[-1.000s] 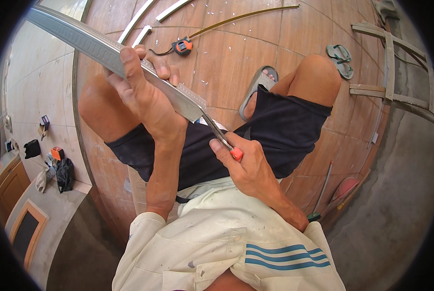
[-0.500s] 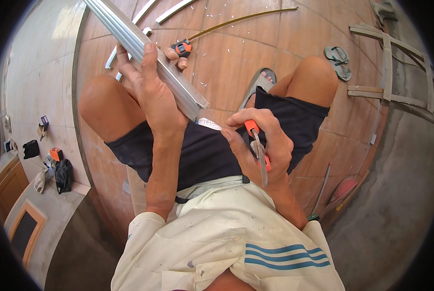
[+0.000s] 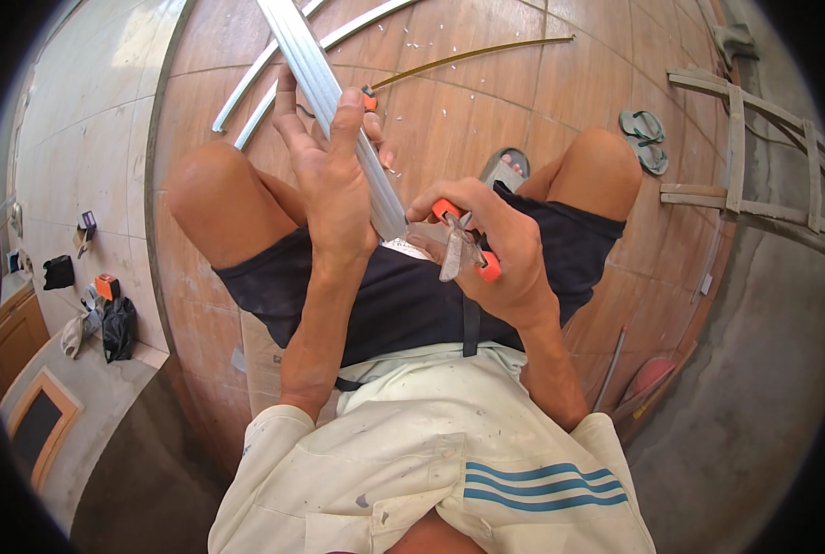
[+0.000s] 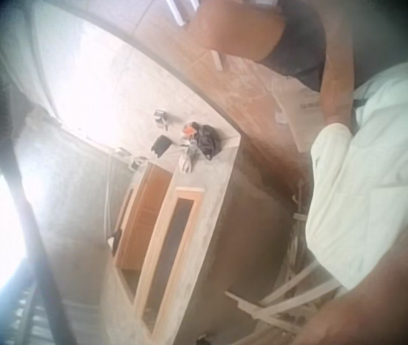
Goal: The person sits on a tiled floor and uses red-handled tin snips to cut a long, white, ribbed metal profile into shorter segments. The person repeatedly positions the snips, cuts through the material, and places the cut pieces on the floor.
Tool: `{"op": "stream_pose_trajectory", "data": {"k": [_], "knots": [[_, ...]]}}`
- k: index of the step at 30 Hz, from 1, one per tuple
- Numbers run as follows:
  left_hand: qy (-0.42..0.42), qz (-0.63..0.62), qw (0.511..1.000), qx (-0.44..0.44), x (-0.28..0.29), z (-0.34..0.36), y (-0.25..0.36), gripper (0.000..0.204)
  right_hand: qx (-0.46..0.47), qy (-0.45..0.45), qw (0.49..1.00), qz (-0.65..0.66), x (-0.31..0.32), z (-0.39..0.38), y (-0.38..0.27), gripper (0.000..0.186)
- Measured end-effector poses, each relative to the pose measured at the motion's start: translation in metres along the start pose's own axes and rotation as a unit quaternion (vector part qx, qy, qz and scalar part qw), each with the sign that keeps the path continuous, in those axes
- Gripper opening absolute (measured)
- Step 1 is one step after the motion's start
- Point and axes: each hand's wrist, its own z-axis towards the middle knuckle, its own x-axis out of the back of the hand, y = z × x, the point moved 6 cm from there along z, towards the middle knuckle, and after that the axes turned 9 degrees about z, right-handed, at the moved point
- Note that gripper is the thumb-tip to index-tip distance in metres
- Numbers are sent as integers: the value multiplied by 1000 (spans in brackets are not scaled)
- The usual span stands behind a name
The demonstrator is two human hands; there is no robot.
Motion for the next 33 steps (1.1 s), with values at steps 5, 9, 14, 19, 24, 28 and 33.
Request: {"op": "stream_pose_trajectory", "data": {"k": [5,9,14,19,24,28,33], "knots": [[-23,12,999,21,-4,-2,-2,79,-18,-48,999,-9,7,4,4,36],[-44,31,997,45,-9,-4,-4,82,-96,-36,992,71,11,4,20,38],[-50,53,996,58,-11,0,-13,82,-32,-97,993,-59,9,14,8,49],[-74,64,991,91,-11,2,-28,87,-22,-129,987,-94,8,19,8,51],[-94,24,991,94,-14,5,-32,68,-184,-32,982,34,28,16,31,40],[-103,-141,973,150,-9,19,-40,37,-130,83,988,19,43,26,33,39],[-127,-313,922,191,-8,19,-51,37,-78,40,992,87,30,15,17,44]]}}
